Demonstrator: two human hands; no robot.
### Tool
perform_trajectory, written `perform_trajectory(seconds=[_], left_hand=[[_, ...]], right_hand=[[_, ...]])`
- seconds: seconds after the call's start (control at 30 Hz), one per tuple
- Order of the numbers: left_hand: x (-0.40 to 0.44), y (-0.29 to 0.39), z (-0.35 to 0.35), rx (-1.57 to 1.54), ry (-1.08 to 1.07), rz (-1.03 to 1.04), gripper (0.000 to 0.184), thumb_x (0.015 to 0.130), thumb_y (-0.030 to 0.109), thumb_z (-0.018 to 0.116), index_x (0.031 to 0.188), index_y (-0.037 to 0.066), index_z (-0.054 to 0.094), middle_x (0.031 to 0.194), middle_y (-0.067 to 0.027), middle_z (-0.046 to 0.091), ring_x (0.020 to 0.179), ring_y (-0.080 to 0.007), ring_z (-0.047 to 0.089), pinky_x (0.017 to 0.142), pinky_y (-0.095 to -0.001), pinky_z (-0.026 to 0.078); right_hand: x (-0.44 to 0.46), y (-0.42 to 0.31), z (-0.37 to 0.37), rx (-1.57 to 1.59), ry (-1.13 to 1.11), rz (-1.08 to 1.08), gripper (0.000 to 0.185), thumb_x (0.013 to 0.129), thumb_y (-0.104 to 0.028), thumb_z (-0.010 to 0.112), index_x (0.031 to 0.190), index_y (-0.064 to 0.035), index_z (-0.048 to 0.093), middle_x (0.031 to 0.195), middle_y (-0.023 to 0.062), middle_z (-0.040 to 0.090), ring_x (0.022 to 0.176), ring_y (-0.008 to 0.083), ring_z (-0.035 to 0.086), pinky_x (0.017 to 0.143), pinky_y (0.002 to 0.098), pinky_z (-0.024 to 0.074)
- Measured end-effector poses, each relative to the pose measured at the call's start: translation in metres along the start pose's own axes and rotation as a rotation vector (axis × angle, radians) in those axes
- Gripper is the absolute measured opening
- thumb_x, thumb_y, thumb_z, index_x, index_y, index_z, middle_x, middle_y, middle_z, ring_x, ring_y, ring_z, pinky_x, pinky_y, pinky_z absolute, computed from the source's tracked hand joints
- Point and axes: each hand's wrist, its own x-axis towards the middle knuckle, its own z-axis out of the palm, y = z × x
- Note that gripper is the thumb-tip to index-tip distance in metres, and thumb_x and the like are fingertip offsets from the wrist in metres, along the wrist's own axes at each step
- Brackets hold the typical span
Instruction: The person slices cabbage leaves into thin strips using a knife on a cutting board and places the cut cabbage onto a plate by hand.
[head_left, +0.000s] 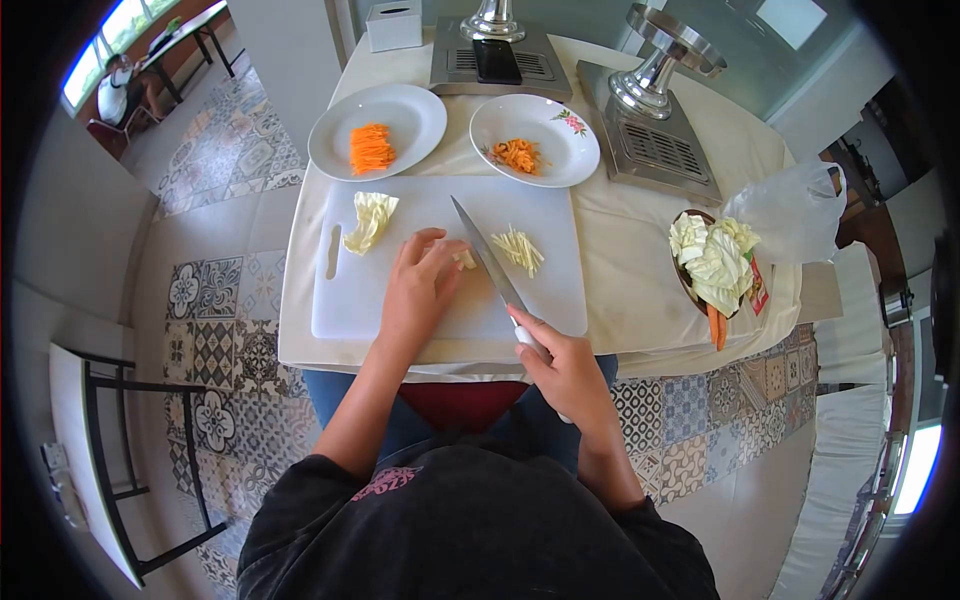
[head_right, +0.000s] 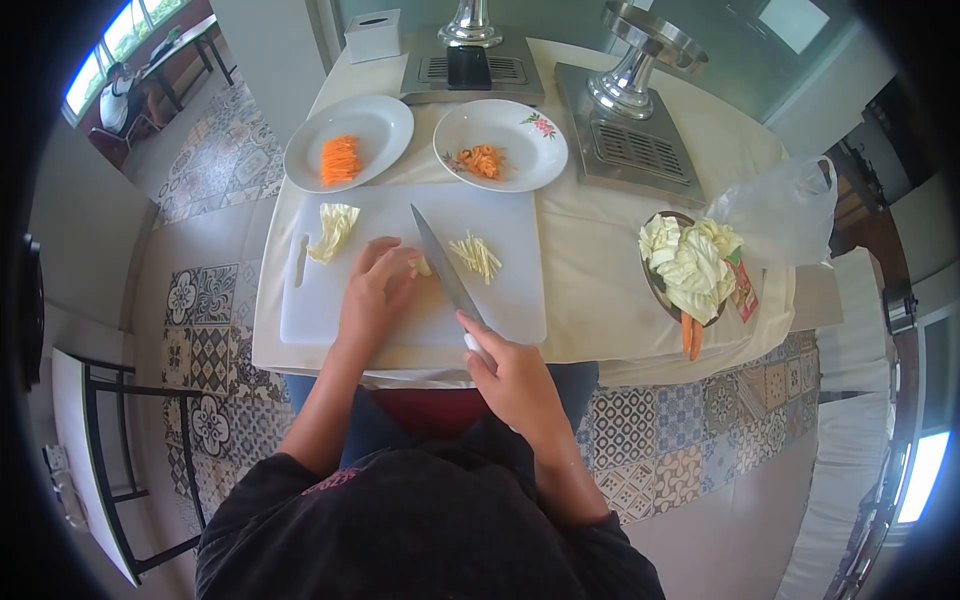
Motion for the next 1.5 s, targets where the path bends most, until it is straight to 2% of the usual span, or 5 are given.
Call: perform_trajectory(seconds=[0.17,0.43,1.17,1.37,1.5], left_hand=[[0.013,-0.003,-0.001,-0.05,0.073,0.002,0.018,0.084,0.003,0.071,0.101,0.007,0.072,0.108,-0.0123,0.067,0.102,-0.0333,0.063,0.088,-0.0406,0.052],[0.029,-0.001,0.017,-0.092,-0.046,0.005,0.014,0.083,0.002,0.072,0.097,0.004,0.074,0.09,-0.012,0.073,0.088,-0.031,0.068,0.08,-0.0399,0.054],[-0.003,-0.007,-0.006,0.218,0.036,-0.076,0.013,0.084,0.012,0.074,0.096,0.008,0.072,0.097,-0.0067,0.071,0.099,-0.03,0.062,0.093,-0.0436,0.046],[-0.004,0.003,0.005,0.192,0.03,-0.019,0.014,0.085,0.014,0.074,0.098,0.009,0.071,0.102,-0.0053,0.071,0.105,-0.029,0.061,0.097,-0.0435,0.043],[-0.004,-0.003,0.01,0.255,-0.012,0.036,0.013,0.085,0.013,0.072,0.098,0.009,0.071,0.105,-0.0041,0.071,0.105,-0.0287,0.062,0.097,-0.0436,0.043]], right_hand=[[-0.003,-0.001,-0.004,0.086,0.049,0.03,0.052,0.093,-0.001,0.062,0.143,-0.0125,0.058,0.076,0.001,0.06,0.056,0.0051,0.041,0.054,0.0229,0.0405],[-0.008,-0.004,-0.015,0.144,0.108,0.117,0.047,0.094,-0.006,0.062,0.141,-0.0057,0.058,0.114,0.0183,0.073,0.077,0.0085,0.055,0.074,0.0256,0.0502],[-0.012,0.003,-0.009,0.281,-0.017,0.153,0.053,0.102,-0.009,0.053,0.154,-0.012,0.043,0.07,0.0032,0.053,0.053,0.0086,0.048,0.056,0.027,0.045],[-0.002,-0.004,0.016,0.15,-0.054,-0.025,0.051,0.102,-0.008,0.05,0.152,-0.0075,0.041,0.075,0.0169,0.06,0.064,0.0271,0.06,0.068,0.0336,0.0491],[0.0,0.001,0.024,0.127,-0.08,-0.041,0.052,0.105,-0.006,0.045,0.156,-0.0133,0.038,0.079,0.0038,0.055,0.055,0.0082,0.05,0.056,0.0248,0.0477]])
